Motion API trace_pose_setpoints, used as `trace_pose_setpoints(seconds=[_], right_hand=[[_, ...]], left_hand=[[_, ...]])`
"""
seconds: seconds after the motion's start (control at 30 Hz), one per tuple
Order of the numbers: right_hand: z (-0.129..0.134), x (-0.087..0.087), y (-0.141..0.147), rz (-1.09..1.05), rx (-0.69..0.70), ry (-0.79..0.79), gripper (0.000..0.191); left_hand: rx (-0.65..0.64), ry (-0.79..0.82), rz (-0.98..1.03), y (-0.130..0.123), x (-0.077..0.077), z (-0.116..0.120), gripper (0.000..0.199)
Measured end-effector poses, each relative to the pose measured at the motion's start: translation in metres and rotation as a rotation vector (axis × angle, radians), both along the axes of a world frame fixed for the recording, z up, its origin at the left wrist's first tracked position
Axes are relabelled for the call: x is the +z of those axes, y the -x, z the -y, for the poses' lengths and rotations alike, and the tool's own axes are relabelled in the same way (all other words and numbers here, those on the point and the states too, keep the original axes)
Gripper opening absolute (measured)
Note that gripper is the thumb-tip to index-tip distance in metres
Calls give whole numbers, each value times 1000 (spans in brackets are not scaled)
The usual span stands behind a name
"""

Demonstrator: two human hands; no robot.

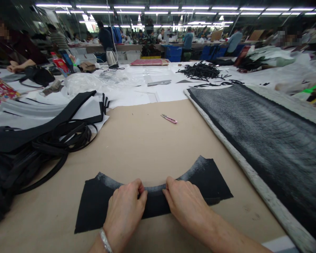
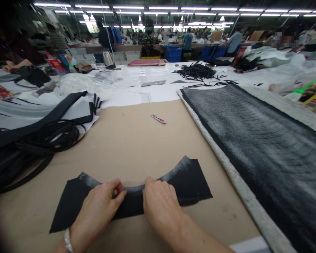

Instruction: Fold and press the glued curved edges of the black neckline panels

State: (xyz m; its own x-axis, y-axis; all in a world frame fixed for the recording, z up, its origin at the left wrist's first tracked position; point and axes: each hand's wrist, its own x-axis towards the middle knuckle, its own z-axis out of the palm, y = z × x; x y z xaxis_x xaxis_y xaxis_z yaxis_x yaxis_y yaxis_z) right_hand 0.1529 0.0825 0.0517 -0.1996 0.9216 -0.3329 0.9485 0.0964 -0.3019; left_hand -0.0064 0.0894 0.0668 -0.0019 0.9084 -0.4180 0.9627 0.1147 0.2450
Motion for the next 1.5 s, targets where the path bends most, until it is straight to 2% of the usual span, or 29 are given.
trace_pose_setpoints(seconds=[0.2, 0.37, 0.43, 0.5, 0.57, 0.67, 0.77, 0.83, 0.97, 1.07, 1.17, 1.27, 1.37, 1.5], right_hand=[[3, 1, 3, 32, 1, 15, 18], [5, -5, 4, 63, -7, 10, 17], [6, -5, 3, 56, -9, -1, 16], [5, -3, 3, 51, -7, -1, 16], [4, 0, 2, 55, -1, 10, 15], [3, 4, 3, 67, -1, 18, 15], [4, 5, 5, 63, -10, 20, 15], [4, 7, 5, 59, -12, 36, 17], [0, 19, 0, 63, 0, 44, 18], [-9, 32, -6, 40, 81, 60, 17], [-20, 44, -10, 26, 170, 99, 17], [-28, 52, -9, 24, 194, 107, 19], [-31, 54, -6, 30, 197, 111, 20], [-29, 45, -6, 63, 187, 64, 20]], left_hand=[[-6, -1, 10, 1, -4, 0, 18], [-16, -4, -53, -1, -5, 4, 17], [-13, -35, -63, -2, -6, 7, 13], [-47, -147, -78, 0, -8, 11, 9], [-144, -369, -92, 3, -14, 14, 7], [-401, -715, 2, 6, -27, 20, 22], [-676, -906, 124, 7, -43, 27, 37], [-767, -974, 98, 9, -52, 33, 39], [-826, -926, 14, 16, -64, 40, 37], [-839, -933, -38, 19, -71, 43, 41], [-840, -940, -74, 20, -75, 44, 45], [-864, -937, -84, 21, -75, 44, 45], [-883, -939, -110, 22, -74, 45, 45], [-868, -932, -132, 21, -74, 46, 43]])
